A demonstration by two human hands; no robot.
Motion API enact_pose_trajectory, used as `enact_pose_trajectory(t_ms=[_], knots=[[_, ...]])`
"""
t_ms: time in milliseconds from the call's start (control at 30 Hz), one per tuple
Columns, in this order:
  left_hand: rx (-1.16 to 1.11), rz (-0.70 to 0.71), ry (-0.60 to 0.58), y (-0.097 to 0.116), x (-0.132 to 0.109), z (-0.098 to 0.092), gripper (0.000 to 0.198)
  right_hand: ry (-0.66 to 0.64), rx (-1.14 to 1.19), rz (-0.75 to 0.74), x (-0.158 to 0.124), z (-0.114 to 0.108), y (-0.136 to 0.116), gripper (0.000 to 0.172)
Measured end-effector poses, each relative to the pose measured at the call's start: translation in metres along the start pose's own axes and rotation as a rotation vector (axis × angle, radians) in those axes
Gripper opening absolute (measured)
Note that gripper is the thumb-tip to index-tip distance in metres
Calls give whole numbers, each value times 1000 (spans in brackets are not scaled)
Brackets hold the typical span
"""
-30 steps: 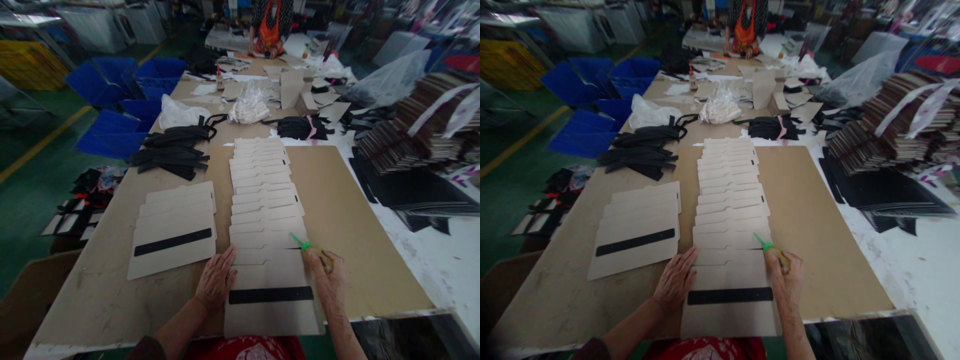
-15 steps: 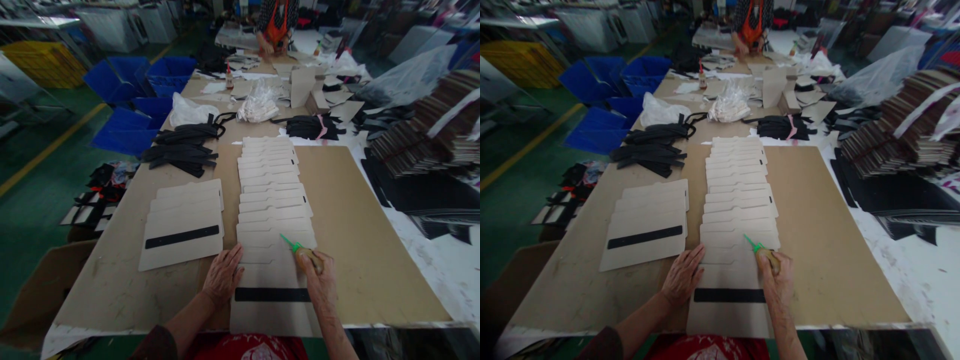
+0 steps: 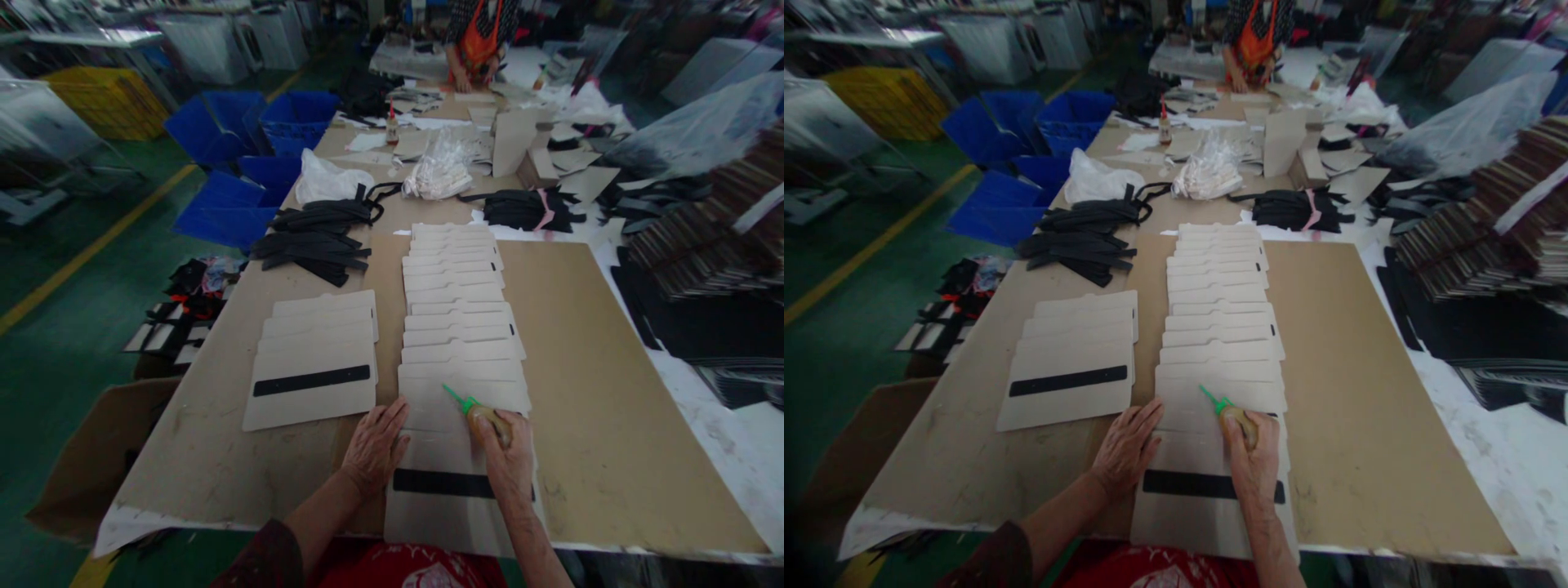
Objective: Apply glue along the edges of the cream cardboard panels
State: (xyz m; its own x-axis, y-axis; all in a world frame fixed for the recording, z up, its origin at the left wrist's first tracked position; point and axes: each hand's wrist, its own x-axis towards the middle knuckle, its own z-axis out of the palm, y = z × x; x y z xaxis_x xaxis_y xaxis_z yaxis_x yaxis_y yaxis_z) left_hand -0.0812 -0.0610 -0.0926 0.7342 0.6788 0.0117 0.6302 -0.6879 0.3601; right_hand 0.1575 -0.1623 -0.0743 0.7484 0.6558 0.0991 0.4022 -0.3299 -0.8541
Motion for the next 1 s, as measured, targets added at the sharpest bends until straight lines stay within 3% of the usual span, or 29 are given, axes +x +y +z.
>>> enact_pose_trajectory(t_ms=[633, 733, 833, 1000], knots=[[-42, -18, -8, 3, 1, -2, 51, -150, 101, -6, -17, 45, -29, 33], [-43, -9, 13, 3, 1, -3, 50, -177, 154, 129, -19, 45, -35, 40], [-45, 0, 38, 2, -2, -3, 48, -183, 270, 387, -18, 36, -40, 47], [-56, 1, 123, -3, -3, 2, 44, -50, 621, 735, 2, 2, -35, 50]])
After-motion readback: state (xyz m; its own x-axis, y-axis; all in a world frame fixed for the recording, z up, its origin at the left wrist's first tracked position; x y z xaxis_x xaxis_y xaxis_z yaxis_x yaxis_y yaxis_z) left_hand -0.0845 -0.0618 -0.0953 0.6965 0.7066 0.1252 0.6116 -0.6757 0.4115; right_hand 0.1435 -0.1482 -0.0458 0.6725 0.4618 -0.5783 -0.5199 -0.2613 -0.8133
